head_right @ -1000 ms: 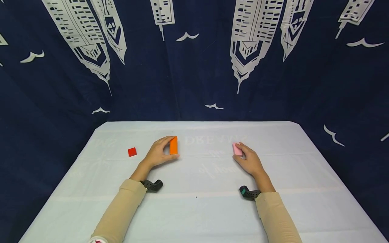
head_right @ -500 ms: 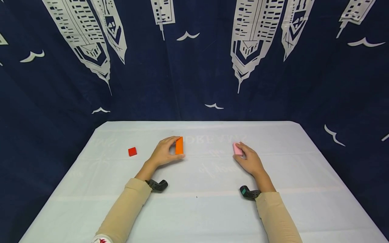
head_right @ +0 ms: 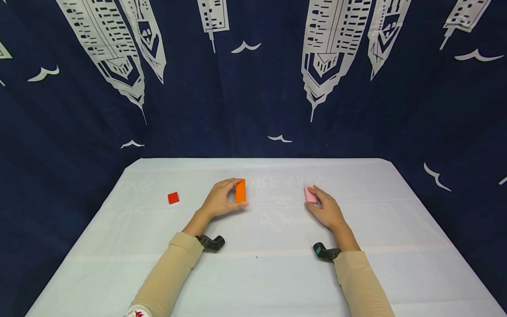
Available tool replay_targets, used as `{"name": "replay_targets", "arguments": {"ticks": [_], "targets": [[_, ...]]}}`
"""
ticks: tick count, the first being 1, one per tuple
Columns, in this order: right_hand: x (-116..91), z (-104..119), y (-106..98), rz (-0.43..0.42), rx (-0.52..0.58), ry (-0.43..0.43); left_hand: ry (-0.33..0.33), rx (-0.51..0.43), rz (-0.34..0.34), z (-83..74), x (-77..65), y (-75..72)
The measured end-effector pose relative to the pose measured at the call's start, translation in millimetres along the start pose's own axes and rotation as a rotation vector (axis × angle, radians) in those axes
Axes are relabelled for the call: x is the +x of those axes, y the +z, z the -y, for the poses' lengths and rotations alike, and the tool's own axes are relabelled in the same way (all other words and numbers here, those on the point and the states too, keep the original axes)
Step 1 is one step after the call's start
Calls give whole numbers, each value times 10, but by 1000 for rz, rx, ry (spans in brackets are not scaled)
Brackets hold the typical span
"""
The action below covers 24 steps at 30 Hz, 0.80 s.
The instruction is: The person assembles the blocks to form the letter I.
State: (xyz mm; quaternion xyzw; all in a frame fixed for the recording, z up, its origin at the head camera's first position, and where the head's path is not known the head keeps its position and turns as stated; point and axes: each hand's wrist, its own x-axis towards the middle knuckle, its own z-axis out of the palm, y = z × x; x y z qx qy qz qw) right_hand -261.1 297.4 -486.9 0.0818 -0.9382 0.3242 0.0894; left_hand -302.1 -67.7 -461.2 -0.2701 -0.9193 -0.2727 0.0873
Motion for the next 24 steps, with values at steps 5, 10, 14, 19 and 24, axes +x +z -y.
{"name": "replay_targets", "arguments": {"ticks": [5, 10, 14, 19, 24], "targets": [[2, -11, 2, -1, -3, 2, 19, 17, 3, -40, 3, 48], [4, -11, -2, 8, -3, 8, 25, 27, 17, -75, -11, 93], [2, -4, -6, 10, -2, 8, 21, 41, 21, -89, -22, 127], [-4, 12, -20, 12, -3, 4, 22, 56, 25, -117, -39, 157], [-5, 14, -20, 16, -7, 7, 23, 68, 46, -151, -64, 183]]}}
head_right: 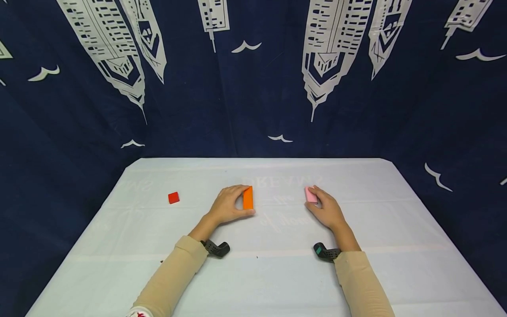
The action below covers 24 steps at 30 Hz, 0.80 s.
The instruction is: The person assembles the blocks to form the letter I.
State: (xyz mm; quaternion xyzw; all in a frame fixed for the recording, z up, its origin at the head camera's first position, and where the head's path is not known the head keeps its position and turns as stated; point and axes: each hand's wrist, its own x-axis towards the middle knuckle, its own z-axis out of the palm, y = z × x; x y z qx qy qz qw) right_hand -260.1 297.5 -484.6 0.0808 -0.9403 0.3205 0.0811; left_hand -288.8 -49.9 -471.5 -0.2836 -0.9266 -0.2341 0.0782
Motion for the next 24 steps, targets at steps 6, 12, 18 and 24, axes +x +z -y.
{"name": "replay_targets", "arguments": {"ticks": [6, 12, 18, 24], "targets": [[-2, 12, -10, 3, -4, 4, 8, 20, 6, -9, -10, 20], [-3, 7, 3, -13, 11, -4, 13, 45, 13, 15, -11, 62], [3, -8, 27, -16, 14, -9, 5, 63, 36, 29, -28, 81], [3, -3, 9, -4, 11, 6, -5, 47, 35, 34, -33, 102]]}}
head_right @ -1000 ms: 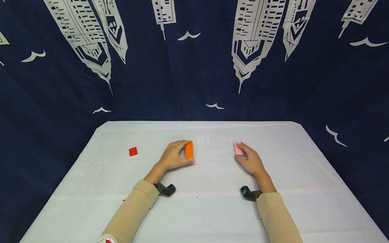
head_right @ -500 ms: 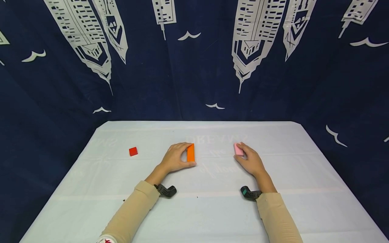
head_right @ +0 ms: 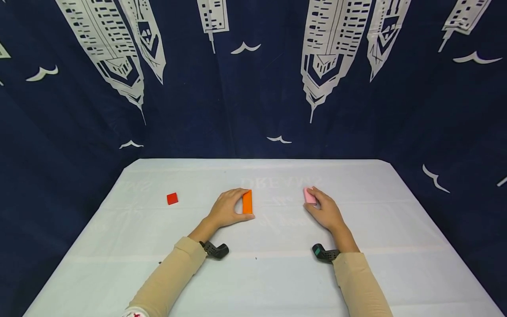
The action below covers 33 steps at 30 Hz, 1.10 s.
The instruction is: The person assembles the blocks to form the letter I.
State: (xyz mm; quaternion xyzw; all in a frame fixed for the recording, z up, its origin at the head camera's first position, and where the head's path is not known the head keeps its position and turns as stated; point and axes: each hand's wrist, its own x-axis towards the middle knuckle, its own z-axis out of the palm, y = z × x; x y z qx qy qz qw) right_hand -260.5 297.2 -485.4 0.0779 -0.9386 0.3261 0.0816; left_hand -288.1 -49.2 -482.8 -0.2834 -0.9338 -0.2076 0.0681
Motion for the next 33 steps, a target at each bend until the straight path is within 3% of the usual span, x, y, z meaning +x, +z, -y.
{"name": "replay_targets", "arguments": {"ticks": [19, 33], "targets": [[-6, 1, -25, -39, 35, 25, -9, -6, -27, 27, 17, 29], [-50, 5, 3, -143, 60, -13, 1, -21, -29, 32, 8, 28]]}}
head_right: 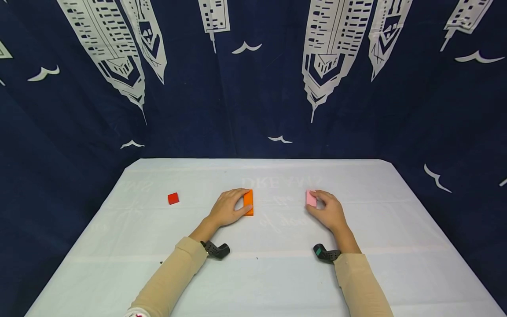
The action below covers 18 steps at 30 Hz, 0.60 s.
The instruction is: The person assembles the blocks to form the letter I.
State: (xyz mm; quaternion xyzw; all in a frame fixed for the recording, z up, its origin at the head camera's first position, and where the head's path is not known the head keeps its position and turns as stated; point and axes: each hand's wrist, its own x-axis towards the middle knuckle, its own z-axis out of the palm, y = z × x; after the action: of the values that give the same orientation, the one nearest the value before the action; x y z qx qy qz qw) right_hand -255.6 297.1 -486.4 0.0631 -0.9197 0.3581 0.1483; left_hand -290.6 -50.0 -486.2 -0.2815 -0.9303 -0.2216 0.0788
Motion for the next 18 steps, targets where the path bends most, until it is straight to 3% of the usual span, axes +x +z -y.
{"name": "replay_targets", "arguments": {"ticks": [18], "targets": [[-22, -8, 15, -99, 27, 2, 2, -9, -5, 0, -4, -1]]}}
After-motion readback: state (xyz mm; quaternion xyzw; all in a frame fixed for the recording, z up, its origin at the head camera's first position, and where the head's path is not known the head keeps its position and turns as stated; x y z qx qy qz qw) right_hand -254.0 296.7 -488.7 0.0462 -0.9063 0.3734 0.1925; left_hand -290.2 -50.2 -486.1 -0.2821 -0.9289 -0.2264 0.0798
